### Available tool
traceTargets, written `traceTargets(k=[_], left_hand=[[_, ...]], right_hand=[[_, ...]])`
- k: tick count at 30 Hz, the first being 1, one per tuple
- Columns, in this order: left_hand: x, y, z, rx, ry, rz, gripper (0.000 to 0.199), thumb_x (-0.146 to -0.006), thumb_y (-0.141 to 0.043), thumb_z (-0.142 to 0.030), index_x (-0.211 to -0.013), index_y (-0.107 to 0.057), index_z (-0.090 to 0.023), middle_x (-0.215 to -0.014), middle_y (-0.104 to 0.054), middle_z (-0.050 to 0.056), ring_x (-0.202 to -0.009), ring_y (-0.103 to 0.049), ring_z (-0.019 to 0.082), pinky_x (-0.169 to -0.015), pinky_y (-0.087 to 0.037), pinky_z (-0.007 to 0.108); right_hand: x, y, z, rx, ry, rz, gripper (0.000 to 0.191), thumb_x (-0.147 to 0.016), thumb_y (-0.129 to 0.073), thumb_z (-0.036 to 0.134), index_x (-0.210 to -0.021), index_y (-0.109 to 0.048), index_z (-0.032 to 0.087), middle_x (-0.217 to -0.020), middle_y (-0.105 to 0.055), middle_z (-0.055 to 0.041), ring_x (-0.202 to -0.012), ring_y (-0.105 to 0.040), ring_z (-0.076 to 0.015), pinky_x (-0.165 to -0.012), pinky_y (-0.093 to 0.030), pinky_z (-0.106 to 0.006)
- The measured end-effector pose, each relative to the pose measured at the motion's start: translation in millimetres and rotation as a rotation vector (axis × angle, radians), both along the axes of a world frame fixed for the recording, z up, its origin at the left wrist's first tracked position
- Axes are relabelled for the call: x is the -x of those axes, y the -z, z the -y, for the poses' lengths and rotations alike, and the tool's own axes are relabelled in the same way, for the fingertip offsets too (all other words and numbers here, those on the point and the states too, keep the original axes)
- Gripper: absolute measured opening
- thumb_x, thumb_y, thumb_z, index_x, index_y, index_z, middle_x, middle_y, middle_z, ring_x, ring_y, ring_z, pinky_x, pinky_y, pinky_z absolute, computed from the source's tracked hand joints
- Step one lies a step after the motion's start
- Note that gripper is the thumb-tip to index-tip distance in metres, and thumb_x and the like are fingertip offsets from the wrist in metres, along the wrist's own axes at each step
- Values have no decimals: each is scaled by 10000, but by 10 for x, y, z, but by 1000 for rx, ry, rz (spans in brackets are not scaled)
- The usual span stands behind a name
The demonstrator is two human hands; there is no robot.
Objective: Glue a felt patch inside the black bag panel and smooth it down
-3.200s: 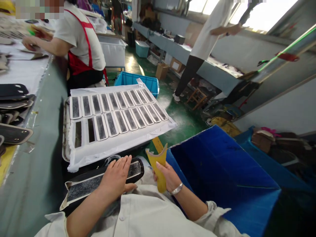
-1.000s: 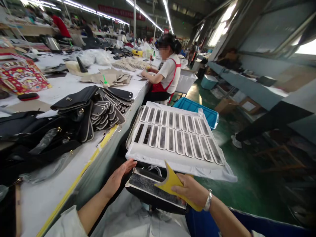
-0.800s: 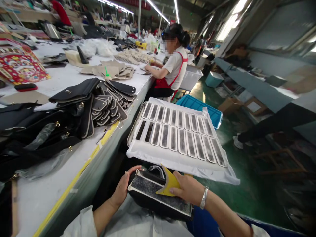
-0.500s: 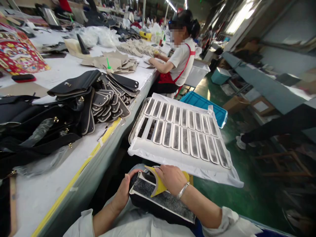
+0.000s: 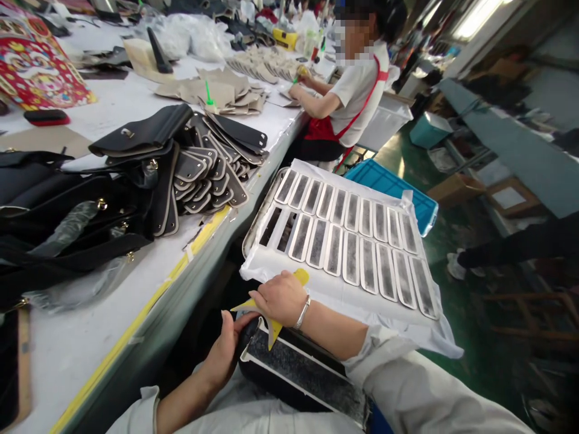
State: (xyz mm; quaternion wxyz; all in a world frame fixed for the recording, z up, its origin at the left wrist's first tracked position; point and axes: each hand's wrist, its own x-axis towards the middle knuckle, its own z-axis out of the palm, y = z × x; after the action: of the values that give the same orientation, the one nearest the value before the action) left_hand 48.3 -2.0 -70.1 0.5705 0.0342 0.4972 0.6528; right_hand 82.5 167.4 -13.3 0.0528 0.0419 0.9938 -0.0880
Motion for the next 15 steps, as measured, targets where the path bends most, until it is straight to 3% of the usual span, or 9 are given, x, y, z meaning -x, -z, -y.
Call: traceTargets(k=[4, 8, 12, 15], left_hand=[[6, -170, -80, 10, -47, 185, 902, -766, -133, -780, -1062, -652, -105, -988, -698, 144, -1008, -615, 302, -894, -462, 444], [-24, -271, -132, 79, -146, 286, 855, -783, -209, -755, -1054, -656, -78, -931, -710, 149, -975, -631, 311, -867, -481, 439], [-88, -221, -129, 299, -310, 198, 681, -817, -346, -651, -1019, -673, -88, -898, -719, 117, -970, -635, 305, -902, -462, 447], [-137, -139, -107, 371, -358, 117, 572, -803, -440, -592, -999, -685, -113, -909, -721, 90, -1000, -623, 291, -960, -425, 428]], right_hand=[[74, 45, -34, 50, -141, -36, 505, -947, -306, 413, -667, -642, 161, -659, -666, -72, -607, -564, -154, -655, -305, -308], [105, 118, -38, 85, -239, -123, 502, -950, -297, 396, -651, -624, 160, -630, -651, -63, -576, -543, -150, -631, -294, -307], [106, 158, -59, 156, -290, -172, 494, -945, -307, 381, -630, -613, 157, -594, -631, -65, -554, -534, -157, -617, -304, -307], [108, 165, -93, 255, -322, -175, 478, -930, -336, 407, -610, -600, 170, -588, -625, -60, -565, -531, -162, -631, -323, -315]])
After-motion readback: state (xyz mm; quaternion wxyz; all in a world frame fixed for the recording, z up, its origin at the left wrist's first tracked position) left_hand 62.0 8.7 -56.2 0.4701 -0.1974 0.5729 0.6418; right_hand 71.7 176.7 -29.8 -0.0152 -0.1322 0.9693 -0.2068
